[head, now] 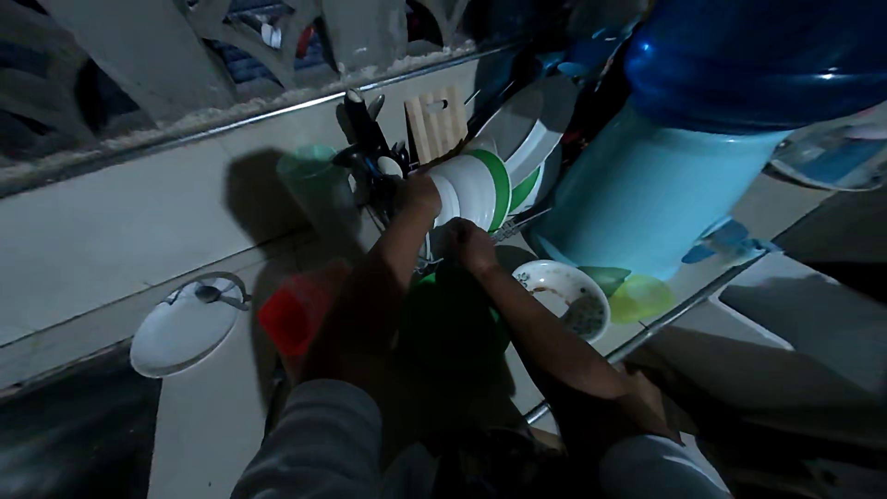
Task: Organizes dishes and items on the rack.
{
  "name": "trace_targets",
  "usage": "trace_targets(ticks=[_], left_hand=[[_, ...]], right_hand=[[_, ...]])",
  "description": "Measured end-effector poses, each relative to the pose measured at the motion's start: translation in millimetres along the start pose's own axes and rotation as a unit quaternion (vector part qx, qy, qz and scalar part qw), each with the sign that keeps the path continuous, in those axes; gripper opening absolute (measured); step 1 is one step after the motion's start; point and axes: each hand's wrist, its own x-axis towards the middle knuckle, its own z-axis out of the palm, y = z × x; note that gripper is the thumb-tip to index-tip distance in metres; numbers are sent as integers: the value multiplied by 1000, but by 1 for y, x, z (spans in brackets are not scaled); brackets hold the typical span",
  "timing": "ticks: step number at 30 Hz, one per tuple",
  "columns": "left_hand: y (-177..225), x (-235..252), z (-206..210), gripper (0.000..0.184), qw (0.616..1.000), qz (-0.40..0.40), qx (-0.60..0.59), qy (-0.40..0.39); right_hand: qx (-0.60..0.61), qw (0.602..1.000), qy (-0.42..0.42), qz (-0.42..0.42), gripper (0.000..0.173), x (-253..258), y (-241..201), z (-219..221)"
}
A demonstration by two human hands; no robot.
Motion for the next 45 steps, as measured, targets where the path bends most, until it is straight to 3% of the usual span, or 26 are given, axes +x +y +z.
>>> trace_targets(ticks=[5,8,11,17,24,28,32,35,39,45], left_hand=[[-2,-4,1,37,1000,-7,-13,4],[-4,-5,4,40,999,3,-46,12],[-5,1,12,43,996,9,-87,22],[-3,7,19,59,991,18,-129,33],[-6,8,19,52,992,25,-122,29],[-18,16,24,52,990,35,-127,57],[-19,12,23,56,983,34,-171,50],[-17,11,22,56,984,31,-169,46],[-23,12,22,56,977,30,-207,40],[-42,13,22,49,935,-10,-352,37]], right_hand=[[18,997,-9,77,47,12,-28,-10],[120,991,12,53,32,34,-6,-2],[127,991,4,37,29,35,-2,1],[64,997,-18,41,36,26,-10,1],[162,987,-11,-1,53,23,-4,17],[190,981,-27,29,41,26,-13,19],[263,965,-9,23,55,26,-14,30],[216,976,20,3,59,32,-11,35],[141,988,37,54,60,36,-17,34],[294,953,20,71,48,33,-12,30]])
